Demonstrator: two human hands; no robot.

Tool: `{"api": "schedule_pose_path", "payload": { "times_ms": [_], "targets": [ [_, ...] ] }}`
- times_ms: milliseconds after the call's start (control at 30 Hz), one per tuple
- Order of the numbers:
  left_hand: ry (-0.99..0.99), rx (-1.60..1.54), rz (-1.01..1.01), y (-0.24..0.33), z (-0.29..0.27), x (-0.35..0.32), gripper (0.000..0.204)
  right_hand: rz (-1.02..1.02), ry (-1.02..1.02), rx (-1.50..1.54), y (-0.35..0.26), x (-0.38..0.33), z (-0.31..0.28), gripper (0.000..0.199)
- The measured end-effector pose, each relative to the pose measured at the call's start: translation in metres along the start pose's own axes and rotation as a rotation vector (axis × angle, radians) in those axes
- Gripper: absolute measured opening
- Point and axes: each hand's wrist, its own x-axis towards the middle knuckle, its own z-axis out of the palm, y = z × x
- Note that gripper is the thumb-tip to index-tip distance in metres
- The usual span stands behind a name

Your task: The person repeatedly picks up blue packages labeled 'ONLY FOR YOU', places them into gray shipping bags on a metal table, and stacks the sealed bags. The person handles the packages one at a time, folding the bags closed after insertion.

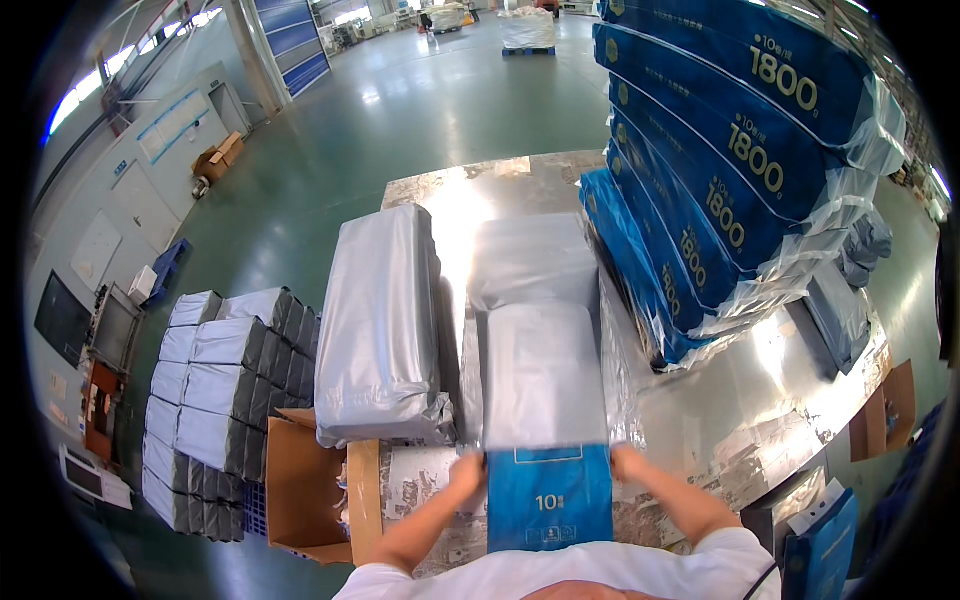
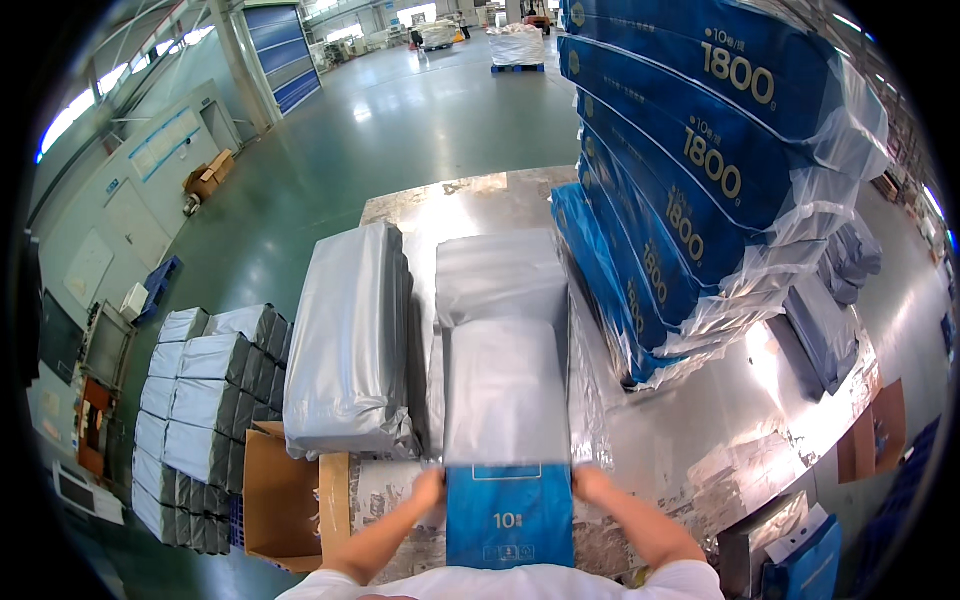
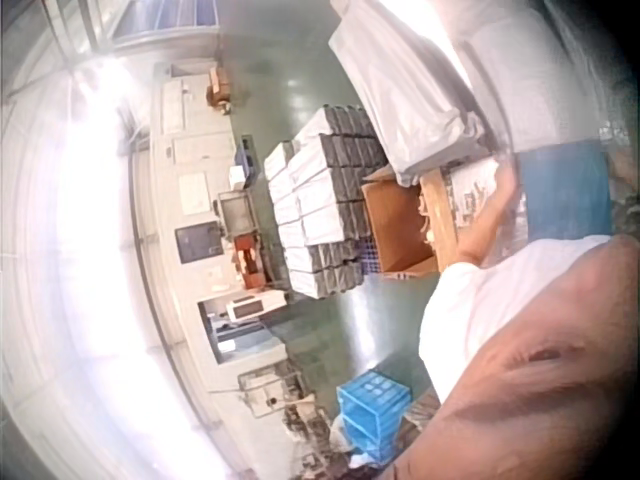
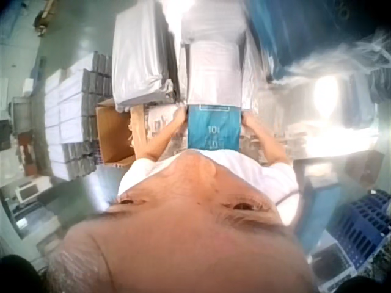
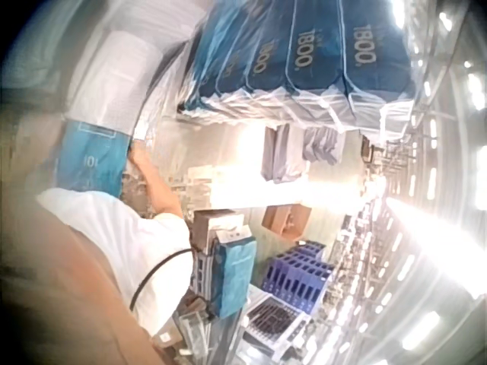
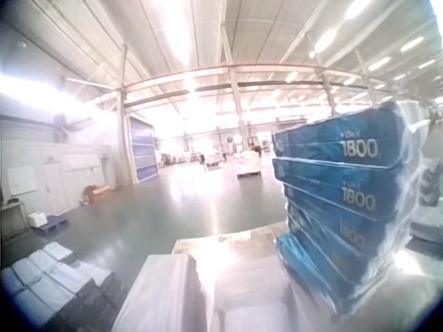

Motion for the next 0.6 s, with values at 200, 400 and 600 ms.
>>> {"api": "schedule_pose_path", "payload": {
  "times_ms": [200,400,600],
  "targets": [
    [-0.211,-0.229,-0.050,-0.022,0.053,-0.151,0.020,-0.068,-0.321,-0.102,0.018,-0.115,0.097,0.033],
    [0.086,-0.574,0.434,0.035,0.002,-0.156,0.020,-0.112,-0.243,0.150,0.012,-0.130,0.095,0.030],
    [-0.122,-0.197,0.047,0.046,-0.001,-0.077,0.025,-0.233,0.430,0.546,-0.004,-0.080,0.036,0.026]
  ]
}}
